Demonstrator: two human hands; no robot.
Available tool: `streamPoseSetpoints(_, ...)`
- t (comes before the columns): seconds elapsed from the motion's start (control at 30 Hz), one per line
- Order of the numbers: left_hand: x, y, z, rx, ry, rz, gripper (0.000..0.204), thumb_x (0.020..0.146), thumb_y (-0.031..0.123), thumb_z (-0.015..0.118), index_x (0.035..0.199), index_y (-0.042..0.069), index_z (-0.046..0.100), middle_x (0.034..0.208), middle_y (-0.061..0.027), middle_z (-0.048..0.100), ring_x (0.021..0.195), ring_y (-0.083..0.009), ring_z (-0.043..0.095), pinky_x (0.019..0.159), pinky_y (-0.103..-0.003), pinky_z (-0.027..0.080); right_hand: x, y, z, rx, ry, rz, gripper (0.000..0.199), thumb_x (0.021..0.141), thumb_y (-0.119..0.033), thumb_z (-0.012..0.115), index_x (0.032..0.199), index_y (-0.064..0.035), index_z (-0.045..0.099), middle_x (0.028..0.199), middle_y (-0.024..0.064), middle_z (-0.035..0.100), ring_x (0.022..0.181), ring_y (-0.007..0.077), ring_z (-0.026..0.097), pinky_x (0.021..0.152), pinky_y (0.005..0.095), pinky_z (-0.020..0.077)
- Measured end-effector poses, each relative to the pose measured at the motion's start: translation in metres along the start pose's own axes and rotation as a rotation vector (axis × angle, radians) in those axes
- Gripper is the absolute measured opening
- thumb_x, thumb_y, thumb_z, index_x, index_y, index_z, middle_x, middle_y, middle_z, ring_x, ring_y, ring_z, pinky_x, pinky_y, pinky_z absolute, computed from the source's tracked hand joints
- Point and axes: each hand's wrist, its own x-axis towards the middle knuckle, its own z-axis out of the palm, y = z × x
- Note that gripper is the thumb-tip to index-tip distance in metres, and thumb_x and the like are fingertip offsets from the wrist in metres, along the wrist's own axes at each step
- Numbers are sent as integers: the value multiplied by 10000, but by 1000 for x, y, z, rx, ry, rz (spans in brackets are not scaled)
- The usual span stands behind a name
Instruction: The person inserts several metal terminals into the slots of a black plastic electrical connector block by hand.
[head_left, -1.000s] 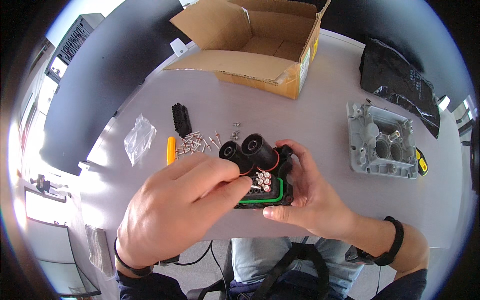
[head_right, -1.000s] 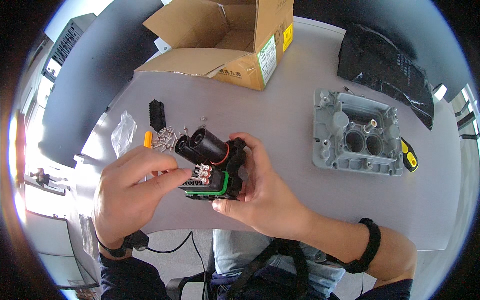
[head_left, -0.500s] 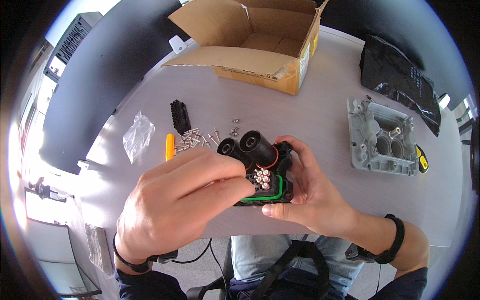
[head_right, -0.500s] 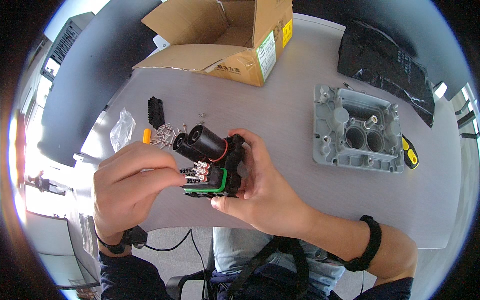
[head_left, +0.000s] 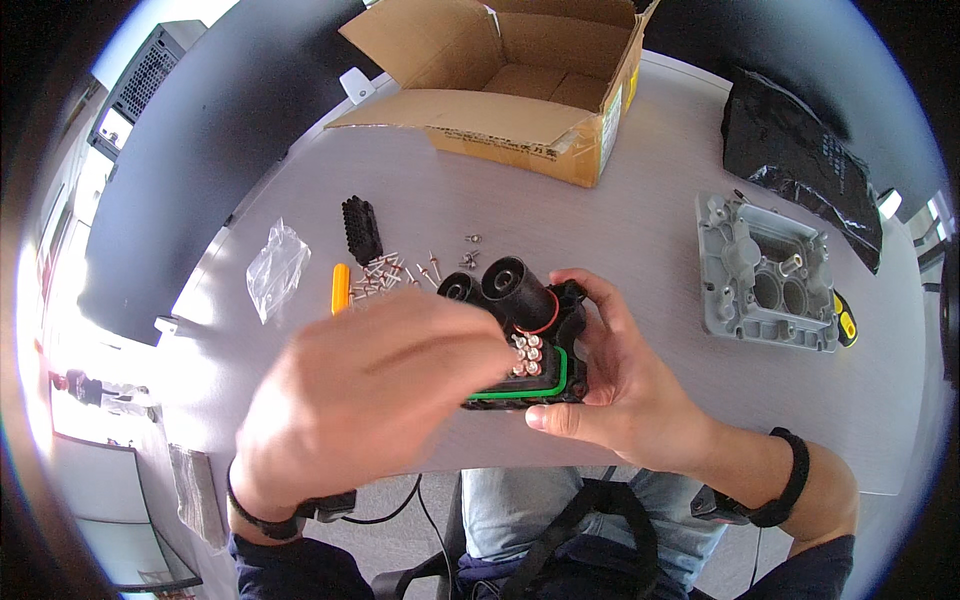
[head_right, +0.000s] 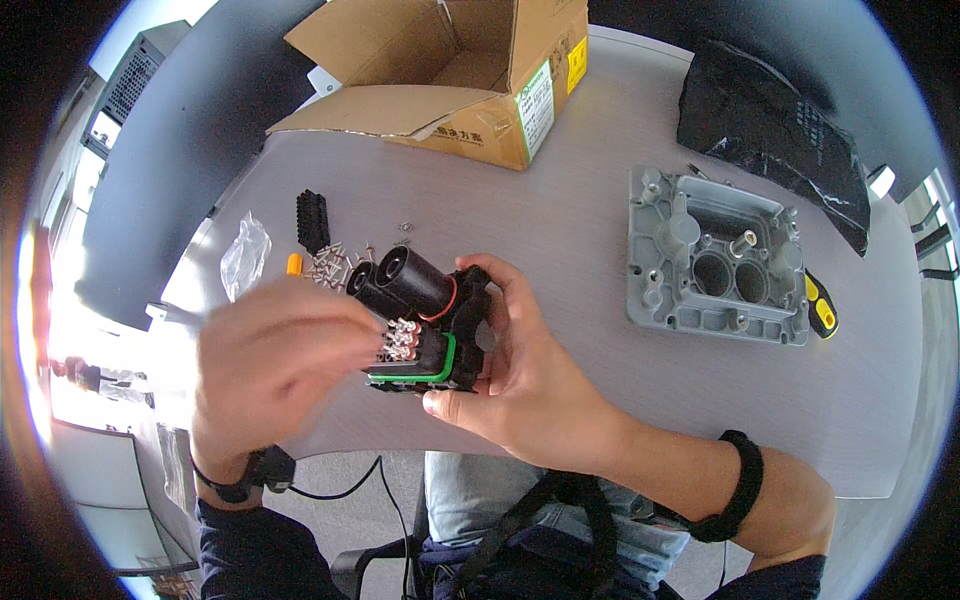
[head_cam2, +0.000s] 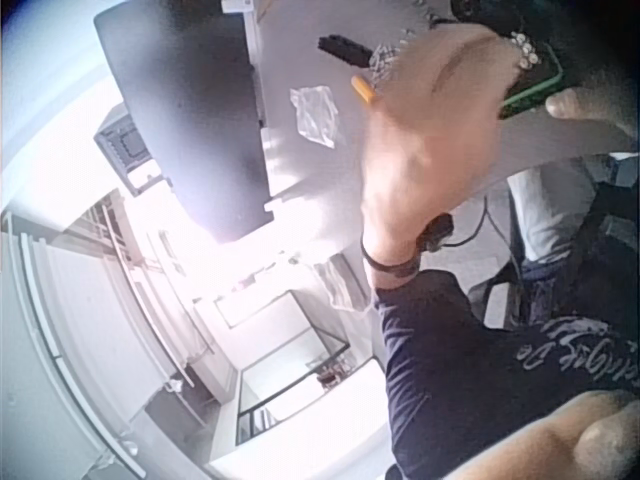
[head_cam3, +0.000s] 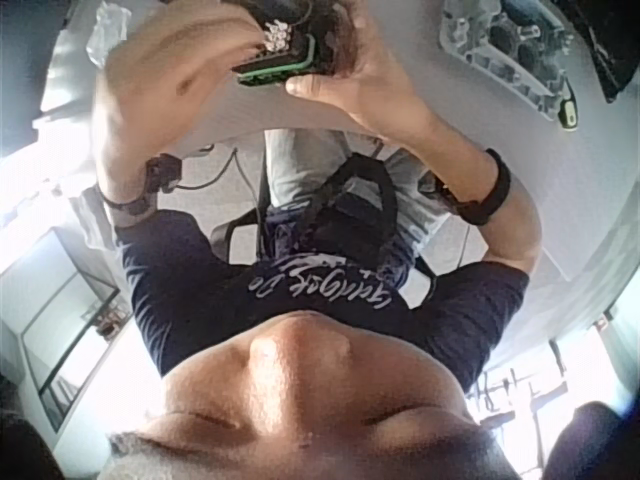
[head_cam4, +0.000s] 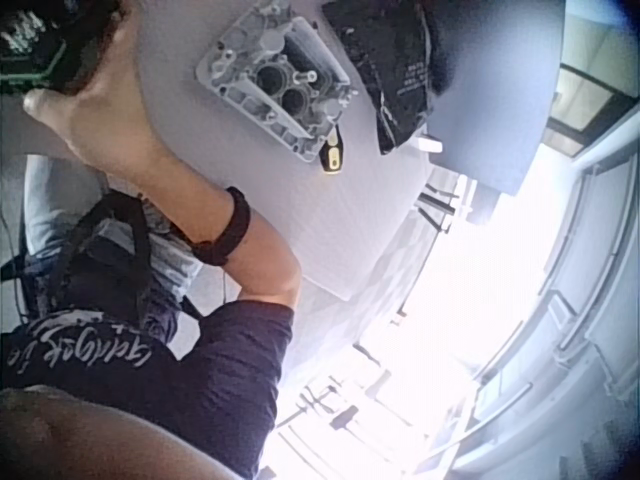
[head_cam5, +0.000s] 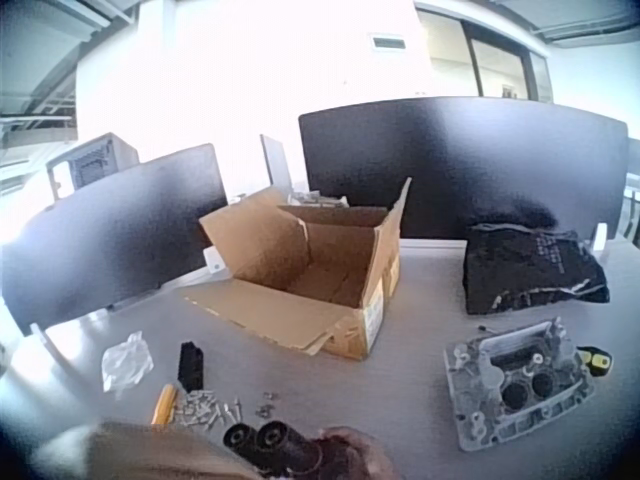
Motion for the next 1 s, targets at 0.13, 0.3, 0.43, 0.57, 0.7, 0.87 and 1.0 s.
streamPoseSetpoints(0.13,-4,-18,-28,153,32,-133,141,743,43,727,872,36,668,841,-93,662,723,-226,638,649,-304,501,1,1,-2,-36,-8,-33,879,804,77,648,1433,-91,58,1331,178,327,1201,238,493,970,348,508)
streamPoseSetpoints(0.3,-22,-46,-36,383,-623,-569,180,722,80,747,888,47,684,867,-96,681,754,-244,643,679,-339,497,0,-2,3,22,0,12,913,776,76,683,1443,-91,82,1358,159,329,1225,224,463,1008,349,459)
streamPoseSetpoints(0.43,-23,-64,-30,397,-679,-655,180,705,78,747,875,47,698,848,-105,686,777,-244,654,696,-350,504,0,-2,0,21,24,33,952,753,60,724,1454,-82,94,1380,151,327,1258,212,418,1055,353,398)
streamPoseSetpoints(0.57,-21,-66,-26,433,-669,-688,171,696,38,712,867,48,704,814,-119,673,789,-276,643,717,-356,502,0,2,-3,-12,-12,-25,890,787,63,673,1432,-99,82,1337,176,336,1208,242,489,964,342,506)
streamPoseSetpoints(0.7,-18,-62,-25,414,-688,-680,202,682,71,726,883,56,714,821,-106,681,775,-257,656,708,-327,511,0,0,-2,-54,-2,-8,898,784,45,679,1436,-94,78,1342,175,342,1201,234,491,952,338,504)
streamPoseSetpoints(0.87,-13,-58,-22,412,-685,-610,196,666,82,722,856,49,687,806,-101,674,757,-234,651,692,-319,511,0,0,-3,-62,-21,-20,904,785,39,679,1440,-90,69,1343,178,342,1188,227,496,946,337,505)
streamPoseSetpoints(1.0,-2,-42,-25,42,-326,-505,172,684,-4,687,846,32,639,778,-88,656,719,-151,632,656,-255,494,0,2,-4,-63,3,-2,909,783,47,677,1440,-87,65,1341,178,342,1191,229,494,950,339,502)
